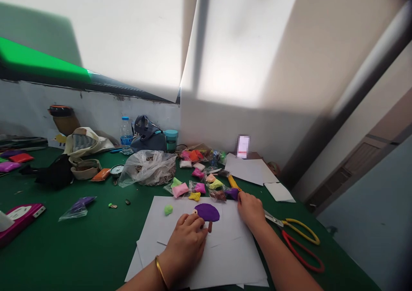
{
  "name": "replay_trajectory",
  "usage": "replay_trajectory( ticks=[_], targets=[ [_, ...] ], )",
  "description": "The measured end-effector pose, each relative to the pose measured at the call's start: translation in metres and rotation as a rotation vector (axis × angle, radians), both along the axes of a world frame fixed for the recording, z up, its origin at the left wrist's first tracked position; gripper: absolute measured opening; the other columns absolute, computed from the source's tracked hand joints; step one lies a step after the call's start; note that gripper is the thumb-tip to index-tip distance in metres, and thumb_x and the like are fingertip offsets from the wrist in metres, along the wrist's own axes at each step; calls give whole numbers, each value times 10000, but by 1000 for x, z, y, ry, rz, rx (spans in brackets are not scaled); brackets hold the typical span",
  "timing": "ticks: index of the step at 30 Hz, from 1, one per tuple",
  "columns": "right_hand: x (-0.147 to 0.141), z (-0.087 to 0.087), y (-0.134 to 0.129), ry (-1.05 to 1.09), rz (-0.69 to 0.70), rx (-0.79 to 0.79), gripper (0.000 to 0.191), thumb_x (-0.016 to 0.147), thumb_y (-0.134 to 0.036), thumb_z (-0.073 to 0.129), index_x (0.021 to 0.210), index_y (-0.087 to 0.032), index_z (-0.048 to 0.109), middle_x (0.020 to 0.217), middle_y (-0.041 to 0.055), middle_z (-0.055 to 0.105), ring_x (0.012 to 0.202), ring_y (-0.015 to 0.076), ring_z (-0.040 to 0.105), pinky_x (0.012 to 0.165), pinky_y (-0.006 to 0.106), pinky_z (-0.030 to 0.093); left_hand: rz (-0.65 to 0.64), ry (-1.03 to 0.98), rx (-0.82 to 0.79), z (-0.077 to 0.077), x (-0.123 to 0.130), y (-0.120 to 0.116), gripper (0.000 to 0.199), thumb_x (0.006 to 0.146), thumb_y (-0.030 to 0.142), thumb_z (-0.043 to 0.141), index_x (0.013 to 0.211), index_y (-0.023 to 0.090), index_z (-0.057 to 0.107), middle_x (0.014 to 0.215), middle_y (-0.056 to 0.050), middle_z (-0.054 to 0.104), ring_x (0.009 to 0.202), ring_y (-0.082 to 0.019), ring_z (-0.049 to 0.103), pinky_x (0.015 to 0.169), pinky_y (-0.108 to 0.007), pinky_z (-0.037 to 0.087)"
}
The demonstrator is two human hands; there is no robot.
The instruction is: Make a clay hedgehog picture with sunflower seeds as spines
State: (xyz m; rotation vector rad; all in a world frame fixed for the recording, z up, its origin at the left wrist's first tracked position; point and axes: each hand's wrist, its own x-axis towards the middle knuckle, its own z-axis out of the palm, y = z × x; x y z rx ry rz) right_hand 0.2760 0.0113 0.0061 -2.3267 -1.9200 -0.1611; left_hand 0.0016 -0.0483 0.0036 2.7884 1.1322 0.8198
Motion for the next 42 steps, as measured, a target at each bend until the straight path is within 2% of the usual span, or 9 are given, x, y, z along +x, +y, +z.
replay_trajectory(
  ticks=[7, 10, 12, 14, 17, 20, 28, 37, 42],
  targets=[
    [0, 2, -11, 14, 19, 44, 113, 896, -149, 508, 941, -196, 600, 937, 72, 669, 920, 228, 600, 738, 320, 327, -22, 26, -8, 6, -2, -1, 230, 894, 182, 562, 1091, 272, 640, 1077, -27, 661, 1117, -238, 535, 991, -426, 329],
    [-4, 3, -18, 49, 64, 130, 140, 893, -146, 488, 934, -193, 613, 943, 78, 658, 935, 235, 587, 770, 326, 354, -64, 35, 16, 7, -2, -1, 230, 894, 212, 588, 1099, 305, 638, 1054, -13, 656, 1101, -230, 534, 982, -415, 321],
    [-13, 2, -26, 172, 197, 225, 177, 884, -128, 464, 917, -190, 627, 913, 70, 656, 905, 222, 591, 791, 323, 387, -73, 41, 33, 6, -1, -2, 197, 887, 211, 606, 1052, 309, 650, 1014, -8, 650, 1081, -225, 532, 982, -411, 310],
    [-26, 0, -36, 366, 426, 269, 213, 878, -121, 453, 937, -194, 645, 916, 61, 660, 892, 199, 602, 809, 304, 428, -72, 51, 49, 4, -1, -2, 164, 889, 198, 608, 1009, 300, 655, 958, -5, 640, 1038, -216, 534, 974, -406, 304],
    [-49, -5, -53, 544, 649, 170, 266, 864, -99, 467, 971, -225, 676, 922, 33, 655, 856, 167, 609, 763, 265, 465, -68, 68, 68, 0, -1, -1, 139, 884, 192, 620, 978, 290, 653, 909, 0, 622, 987, -209, 528, 961, -401, 304],
    [-63, -8, -63, 592, 741, 106, 339, 835, -64, 497, 1015, -255, 712, 952, 24, 653, 878, 154, 614, 789, 255, 476, -51, 76, 83, -3, -1, -1, 142, 874, 178, 628, 971, 281, 649, 907, -2, 615, 993, -212, 519, 964, -402, 295],
    [-66, -13, -65, 511, 776, 93, 402, 803, -59, 534, 1089, -266, 725, 973, 45, 637, 887, 171, 597, 799, 285, 482, -45, 65, 88, -8, -1, 1, 163, 857, 200, 658, 997, 283, 658, 908, -5, 627, 993, -215, 520, 971, -410, 284],
    [-68, -8, -69, 489, 776, 102, 260, 802, -153, 627, 1009, -273, 728, 972, 38, 626, 891, 183, 578, 791, 296, 463, -44, 7, 28, 2, -3, 1, 89, 843, 192, 640, 766, 232, 657, 823, -10, 626, 880, -192, 534, 864, -378, 350],
    [-65, -7, -69, 506, 771, 103, 202, 805, -136, 606, 916, -257, 724, 972, 33, 629, 896, 178, 581, 802, 290, 468, 102, -20, -90, 18, -7, 14, 129, 864, 164, 587, 823, 234, 688, 872, -22, 646, 878, -203, 558, 803, -356, 388]
  ],
)
